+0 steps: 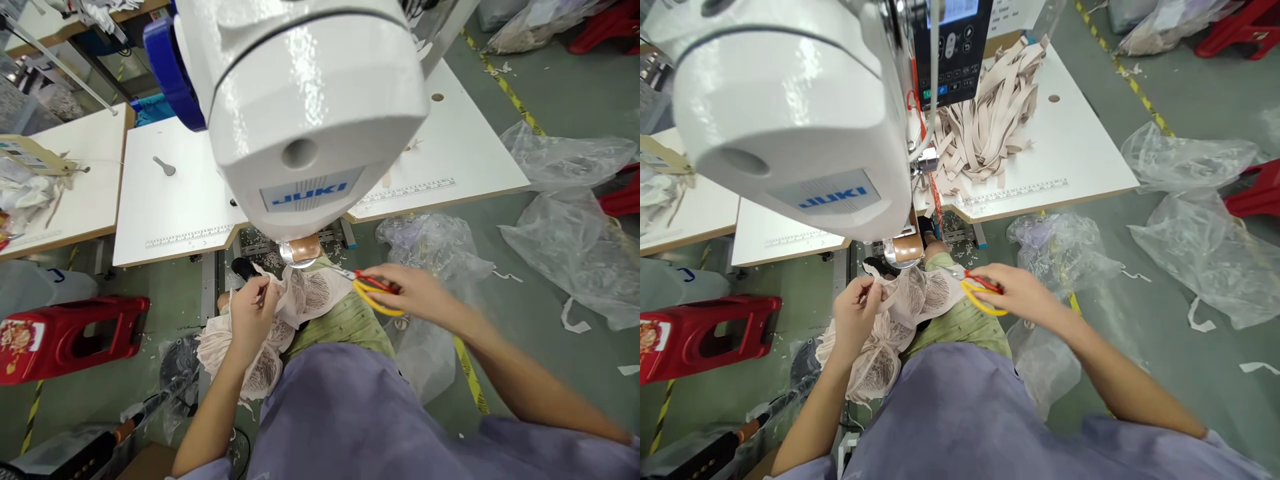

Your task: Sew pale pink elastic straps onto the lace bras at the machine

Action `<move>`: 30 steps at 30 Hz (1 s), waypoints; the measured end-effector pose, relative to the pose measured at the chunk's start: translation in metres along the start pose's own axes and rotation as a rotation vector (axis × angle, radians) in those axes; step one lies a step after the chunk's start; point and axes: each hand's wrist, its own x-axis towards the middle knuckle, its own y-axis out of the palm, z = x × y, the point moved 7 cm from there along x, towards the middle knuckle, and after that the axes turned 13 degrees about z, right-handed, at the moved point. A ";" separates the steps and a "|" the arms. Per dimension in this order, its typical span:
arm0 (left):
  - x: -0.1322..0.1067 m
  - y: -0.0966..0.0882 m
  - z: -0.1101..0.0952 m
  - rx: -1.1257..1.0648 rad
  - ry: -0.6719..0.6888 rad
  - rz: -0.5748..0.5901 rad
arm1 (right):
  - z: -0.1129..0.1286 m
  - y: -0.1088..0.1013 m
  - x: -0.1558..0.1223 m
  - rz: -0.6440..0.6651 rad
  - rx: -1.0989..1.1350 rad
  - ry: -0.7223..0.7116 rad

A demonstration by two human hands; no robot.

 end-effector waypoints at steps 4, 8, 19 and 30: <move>0.002 -0.009 0.000 0.175 -0.023 0.017 | -0.061 -0.079 0.009 -0.203 -0.130 0.361; 0.014 -0.004 -0.001 -0.050 -0.095 0.328 | -0.096 -0.164 0.036 -0.487 -0.290 0.457; 0.014 0.025 -0.049 0.626 0.374 0.223 | 0.061 0.002 0.036 -0.005 0.155 -0.407; 0.016 0.045 -0.078 -0.085 0.096 0.123 | 0.094 -0.008 0.053 -0.300 0.917 -0.254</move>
